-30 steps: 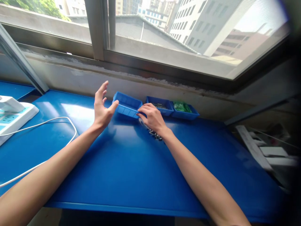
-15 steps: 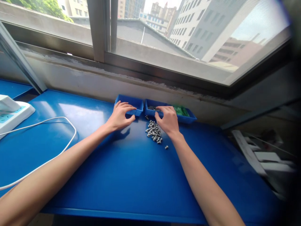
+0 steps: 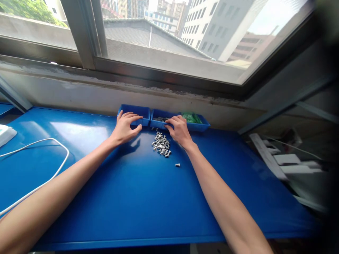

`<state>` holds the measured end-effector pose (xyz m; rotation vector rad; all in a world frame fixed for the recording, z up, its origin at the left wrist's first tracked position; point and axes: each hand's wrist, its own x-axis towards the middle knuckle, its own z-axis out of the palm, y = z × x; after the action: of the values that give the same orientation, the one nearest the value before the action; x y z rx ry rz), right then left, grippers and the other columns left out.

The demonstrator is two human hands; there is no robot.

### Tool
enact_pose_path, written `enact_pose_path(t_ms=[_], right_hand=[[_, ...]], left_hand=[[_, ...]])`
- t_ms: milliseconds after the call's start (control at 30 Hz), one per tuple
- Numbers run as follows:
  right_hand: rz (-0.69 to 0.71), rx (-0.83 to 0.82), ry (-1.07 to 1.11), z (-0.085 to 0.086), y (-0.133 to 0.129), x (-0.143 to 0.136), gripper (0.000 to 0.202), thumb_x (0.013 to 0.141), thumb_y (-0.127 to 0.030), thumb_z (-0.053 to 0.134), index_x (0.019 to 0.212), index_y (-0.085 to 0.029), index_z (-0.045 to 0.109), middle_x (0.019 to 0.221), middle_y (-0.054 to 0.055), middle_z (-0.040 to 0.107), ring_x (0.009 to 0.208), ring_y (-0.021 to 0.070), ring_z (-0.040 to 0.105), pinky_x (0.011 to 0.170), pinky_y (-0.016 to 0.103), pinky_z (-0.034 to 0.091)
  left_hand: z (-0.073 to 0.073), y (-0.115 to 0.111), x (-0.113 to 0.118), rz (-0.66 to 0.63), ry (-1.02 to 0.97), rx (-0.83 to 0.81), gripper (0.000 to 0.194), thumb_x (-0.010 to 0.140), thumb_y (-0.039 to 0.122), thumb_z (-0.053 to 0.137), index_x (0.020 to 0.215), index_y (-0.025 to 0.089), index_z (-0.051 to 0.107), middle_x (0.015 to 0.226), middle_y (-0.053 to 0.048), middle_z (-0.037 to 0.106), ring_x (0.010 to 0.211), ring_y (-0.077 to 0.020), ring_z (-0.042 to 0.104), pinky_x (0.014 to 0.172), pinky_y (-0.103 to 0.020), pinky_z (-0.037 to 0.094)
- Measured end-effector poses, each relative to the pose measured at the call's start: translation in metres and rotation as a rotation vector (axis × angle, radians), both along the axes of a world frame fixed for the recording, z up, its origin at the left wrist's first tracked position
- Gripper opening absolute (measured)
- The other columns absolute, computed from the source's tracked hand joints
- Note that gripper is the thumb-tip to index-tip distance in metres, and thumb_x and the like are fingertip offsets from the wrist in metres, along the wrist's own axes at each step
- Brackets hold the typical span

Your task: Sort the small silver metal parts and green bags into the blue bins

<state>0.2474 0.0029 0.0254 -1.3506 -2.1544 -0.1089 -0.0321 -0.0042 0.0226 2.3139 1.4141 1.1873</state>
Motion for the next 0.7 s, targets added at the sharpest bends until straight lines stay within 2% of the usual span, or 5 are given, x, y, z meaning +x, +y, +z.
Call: enact_pose_path(t_ms=[267, 467, 600, 667, 700], right_hand=[[0.104, -0.061, 0.043, 0.004, -0.017, 0.007, 0.013, 0.097, -0.025, 0.064, 0.101, -0.022, 0.076, 0.105, 0.009, 0.077, 0.106, 0.0306, 0.062, 0.097, 0.050, 0.047], [0.130, 0.002, 0.106, 0.004, -0.027, 0.008, 0.015, 0.098, -0.027, 0.063, 0.102, -0.022, 0.076, 0.103, 0.010, 0.076, 0.102, 0.0290, 0.064, 0.095, 0.046, 0.052], [0.175, 0.076, 0.120, 0.009, -0.030, 0.008, 0.012, 0.097, -0.025, 0.064, 0.100, -0.023, 0.076, 0.100, 0.009, 0.075, 0.099, 0.0280, 0.065, 0.093, 0.046, 0.053], [0.208, 0.127, 0.124, 0.017, -0.032, 0.007, 0.011, 0.097, -0.024, 0.065, 0.100, -0.023, 0.076, 0.099, 0.008, 0.075, 0.096, 0.0272, 0.065, 0.090, 0.046, 0.054], [0.230, 0.154, 0.127, 0.023, -0.035, 0.006, 0.010, 0.097, -0.023, 0.066, 0.100, -0.023, 0.076, 0.099, 0.008, 0.075, 0.095, 0.0267, 0.065, 0.089, 0.045, 0.055]], left_hand=[[0.001, 0.000, -0.002, 0.010, -0.024, -0.005, 0.038, 0.091, 0.047, 0.059, 0.117, 0.028, 0.079, 0.125, -0.005, 0.077, 0.131, -0.0320, 0.063, 0.130, -0.065, 0.018], [-0.002, -0.002, 0.000, -0.006, -0.126, 0.072, 0.040, 0.094, 0.046, 0.060, 0.117, 0.020, 0.079, 0.124, -0.008, 0.077, 0.144, -0.0340, 0.052, 0.124, -0.057, 0.039], [0.000, -0.008, 0.003, -0.055, -0.147, 0.085, 0.041, 0.095, 0.047, 0.060, 0.119, 0.018, 0.077, 0.124, -0.010, 0.076, 0.144, -0.0344, 0.052, 0.124, -0.057, 0.039], [0.001, -0.011, 0.005, -0.117, -0.187, 0.059, 0.050, 0.090, 0.049, 0.069, 0.131, 0.020, 0.071, 0.131, -0.010, 0.074, 0.146, -0.0348, 0.051, 0.125, -0.058, 0.038], [0.001, -0.013, 0.007, -0.175, -0.239, 0.018, 0.064, 0.085, 0.050, 0.076, 0.141, 0.021, 0.065, 0.137, -0.011, 0.071, 0.146, -0.0352, 0.051, 0.126, -0.057, 0.037]])
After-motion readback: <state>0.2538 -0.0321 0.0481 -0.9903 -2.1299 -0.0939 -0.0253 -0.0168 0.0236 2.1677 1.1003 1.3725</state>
